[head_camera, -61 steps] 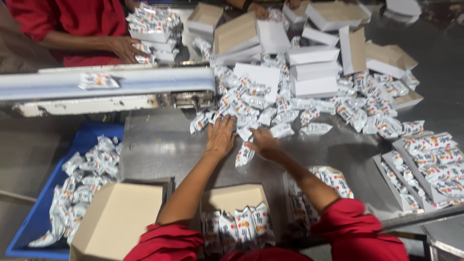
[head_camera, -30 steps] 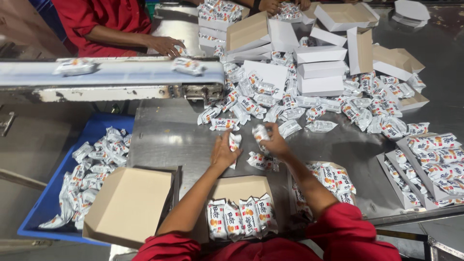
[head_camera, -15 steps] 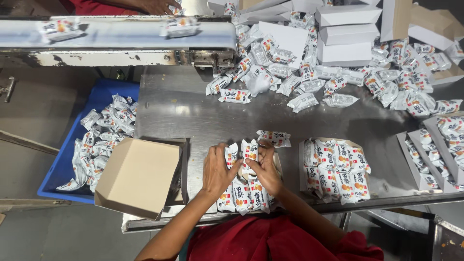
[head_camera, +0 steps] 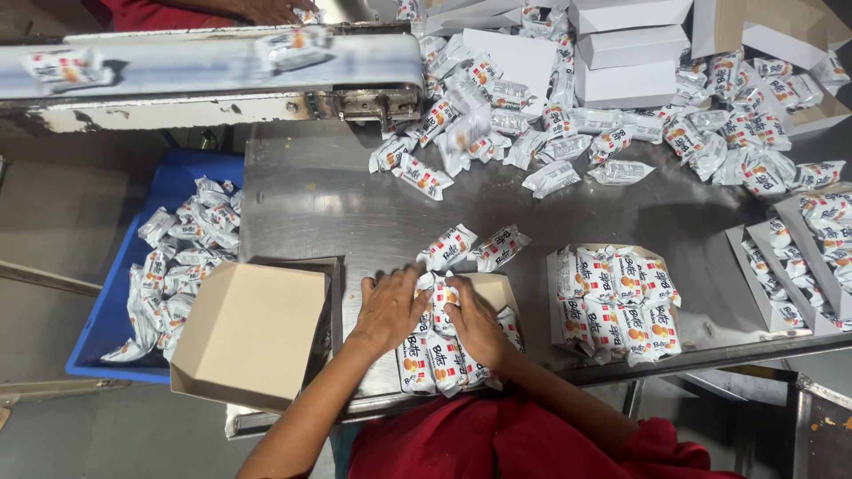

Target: The person packs individually wrapped snack packets into cardboard boxes on a metal table. They pick up packets from a pile, arrange them neatly inside the boxes, and occasionally move filled boxes aside. The process is repetitive and involves handling multiple small items by hand.

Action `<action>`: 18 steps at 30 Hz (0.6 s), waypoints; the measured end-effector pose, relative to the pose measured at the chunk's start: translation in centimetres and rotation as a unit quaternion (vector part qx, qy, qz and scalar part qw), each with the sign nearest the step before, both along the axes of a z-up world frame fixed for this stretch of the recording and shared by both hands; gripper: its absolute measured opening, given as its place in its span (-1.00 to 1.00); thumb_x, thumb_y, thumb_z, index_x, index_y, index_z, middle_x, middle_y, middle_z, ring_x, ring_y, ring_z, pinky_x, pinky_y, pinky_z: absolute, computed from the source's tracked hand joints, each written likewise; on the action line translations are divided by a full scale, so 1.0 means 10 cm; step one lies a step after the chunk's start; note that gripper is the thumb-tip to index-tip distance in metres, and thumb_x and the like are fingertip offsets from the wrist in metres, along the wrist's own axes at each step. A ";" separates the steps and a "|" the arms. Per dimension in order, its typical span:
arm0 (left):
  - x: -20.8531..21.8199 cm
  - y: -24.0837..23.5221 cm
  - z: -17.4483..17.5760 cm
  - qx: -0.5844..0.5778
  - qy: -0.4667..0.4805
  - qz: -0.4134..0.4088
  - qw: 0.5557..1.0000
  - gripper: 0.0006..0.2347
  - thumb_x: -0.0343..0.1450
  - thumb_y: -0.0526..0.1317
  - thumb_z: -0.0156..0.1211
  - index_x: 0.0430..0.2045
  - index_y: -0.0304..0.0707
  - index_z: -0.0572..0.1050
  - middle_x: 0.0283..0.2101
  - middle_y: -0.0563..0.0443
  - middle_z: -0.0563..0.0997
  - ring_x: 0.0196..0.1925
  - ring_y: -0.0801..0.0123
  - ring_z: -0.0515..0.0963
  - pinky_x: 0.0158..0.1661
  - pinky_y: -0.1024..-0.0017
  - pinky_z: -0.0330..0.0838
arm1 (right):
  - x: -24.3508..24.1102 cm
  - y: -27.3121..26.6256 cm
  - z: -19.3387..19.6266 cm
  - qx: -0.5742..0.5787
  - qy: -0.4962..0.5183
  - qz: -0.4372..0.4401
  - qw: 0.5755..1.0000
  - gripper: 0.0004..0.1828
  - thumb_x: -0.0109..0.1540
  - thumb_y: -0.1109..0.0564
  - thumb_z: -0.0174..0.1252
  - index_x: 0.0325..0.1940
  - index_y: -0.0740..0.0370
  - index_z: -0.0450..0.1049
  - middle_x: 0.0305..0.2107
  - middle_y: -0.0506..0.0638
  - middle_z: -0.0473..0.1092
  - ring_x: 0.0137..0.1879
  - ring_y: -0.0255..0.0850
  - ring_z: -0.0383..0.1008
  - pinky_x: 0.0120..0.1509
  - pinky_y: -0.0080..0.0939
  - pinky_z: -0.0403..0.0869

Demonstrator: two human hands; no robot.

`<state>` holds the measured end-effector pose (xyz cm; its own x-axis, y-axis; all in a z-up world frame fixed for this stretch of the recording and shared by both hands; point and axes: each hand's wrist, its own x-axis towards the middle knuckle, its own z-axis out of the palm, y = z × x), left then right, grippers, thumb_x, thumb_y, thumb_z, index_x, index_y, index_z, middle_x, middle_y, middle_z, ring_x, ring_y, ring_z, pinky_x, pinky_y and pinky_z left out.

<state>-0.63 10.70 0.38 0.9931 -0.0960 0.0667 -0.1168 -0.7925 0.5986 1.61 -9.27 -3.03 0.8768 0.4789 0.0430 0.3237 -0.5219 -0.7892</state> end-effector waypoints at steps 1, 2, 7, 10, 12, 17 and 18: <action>0.00 0.00 -0.02 0.007 0.006 0.004 1.000 -0.56 0.51 0.02 -0.05 0.14 -0.35 0.42 -0.14 -0.21 0.57 -0.04 0.06 0.53 -0.06 0.07 0.07 | -0.02 0.01 -0.02 0.009 -0.049 0.010 0.999 -0.49 0.39 0.12 -0.02 0.40 0.28 0.12 0.23 0.34 0.25 0.37 0.22 0.26 0.41 0.13 0.24; 0.00 -0.01 -0.03 0.013 0.012 0.009 1.000 -0.58 0.51 0.03 -0.04 0.08 -0.34 0.45 -0.14 -0.18 0.57 -0.04 0.08 0.53 -0.04 0.09 0.07 | -0.04 0.02 -0.04 -0.016 -0.064 0.001 0.998 -0.48 0.37 0.13 -0.01 0.41 0.28 0.14 0.22 0.35 0.24 0.36 0.22 0.23 0.41 0.12 0.21; 0.10 0.03 0.04 0.130 0.073 0.009 0.989 -0.60 0.48 0.12 0.01 -0.05 -0.17 0.59 -0.06 -0.08 0.55 0.01 0.15 0.42 0.08 0.06 0.07 | -0.05 0.06 -0.06 -0.070 -0.072 0.005 0.995 -0.46 0.36 0.16 -0.04 0.42 0.37 0.14 0.22 0.32 0.21 0.37 0.15 0.15 0.45 0.08 0.13; 0.17 0.07 0.04 0.198 0.054 -0.001 0.979 -0.66 0.49 0.07 0.00 -0.17 -0.11 0.65 -0.01 -0.06 0.50 0.09 0.14 0.35 0.19 -0.04 0.01 | -0.06 0.06 -0.08 -0.088 -0.108 0.014 0.990 -0.44 0.36 0.14 -0.03 0.41 0.41 0.15 0.19 0.31 0.24 0.37 0.15 0.19 0.46 0.08 0.14; 0.25 0.07 -0.03 0.205 0.076 -0.018 0.976 -0.67 0.54 0.04 -0.04 -0.13 -0.08 0.65 -0.02 -0.03 0.49 0.13 0.17 0.34 0.26 -0.07 -0.02 | -0.02 0.06 -0.07 -0.104 -0.085 0.012 0.991 -0.45 0.37 0.13 -0.04 0.41 0.41 0.14 0.18 0.31 0.25 0.36 0.14 0.19 0.44 0.09 0.15; 0.20 0.02 -0.39 0.149 -0.075 0.011 0.986 -0.67 0.49 -0.03 0.04 -0.07 -0.25 0.61 -0.08 -0.11 0.50 0.03 0.09 0.38 0.13 -0.12 0.00 | -0.05 0.07 0.00 -0.112 -0.105 -0.001 0.988 -0.50 0.36 0.10 -0.04 0.34 0.40 0.19 0.10 0.29 0.33 0.31 0.11 0.28 0.39 0.12 0.18; 0.16 0.00 -0.44 0.130 -0.107 0.027 0.985 -0.64 0.49 -0.03 0.05 -0.02 -0.30 0.60 -0.10 -0.11 0.50 0.01 0.09 0.39 0.12 -0.12 0.01 | -0.05 0.07 0.02 -0.122 -0.106 -0.002 0.987 -0.52 0.36 0.08 -0.03 0.32 0.39 0.20 0.08 0.28 0.35 0.29 0.10 0.31 0.38 0.13 0.18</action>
